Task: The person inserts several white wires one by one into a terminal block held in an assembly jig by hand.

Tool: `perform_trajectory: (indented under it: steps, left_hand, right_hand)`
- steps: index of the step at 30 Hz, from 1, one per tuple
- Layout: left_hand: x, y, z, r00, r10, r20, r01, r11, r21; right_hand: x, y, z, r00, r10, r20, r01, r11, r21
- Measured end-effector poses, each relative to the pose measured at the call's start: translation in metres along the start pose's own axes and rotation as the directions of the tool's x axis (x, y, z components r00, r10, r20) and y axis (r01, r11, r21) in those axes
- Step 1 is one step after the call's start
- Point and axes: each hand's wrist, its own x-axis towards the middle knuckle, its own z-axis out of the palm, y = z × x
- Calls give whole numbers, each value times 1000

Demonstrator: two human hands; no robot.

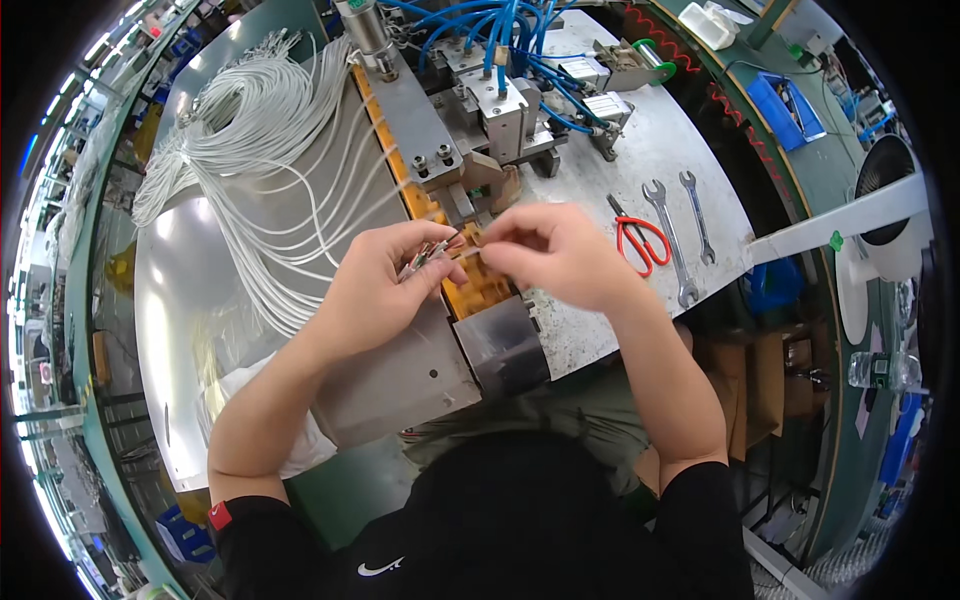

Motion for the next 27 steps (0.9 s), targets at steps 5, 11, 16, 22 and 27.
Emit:
perform_trajectory:
  steps: [5,11,16,22,27]
  left_hand:
    - [-2,7,2,1000,-19,6,20,997,-76]
    - [-3,9,1,999,-43,-3,43,999,-9]
    - [-8,29,-15,971,-48,-233,53,998,16]
    - [-16,19,-8,978,52,204,-104,961,254]
    - [-4,17,9,926,340,-164,-286,916,282]
  right_hand:
    - [1,-19,16,998,29,50,-27,998,-58]
    - [1,-14,20,1000,5,29,-4,999,-41]
    - [-19,-19,30,944,-268,195,319,894,-315]
    - [-4,-8,-2,996,75,-41,-76,997,-6]
    - [-10,-24,2,993,113,-13,-109,977,181]
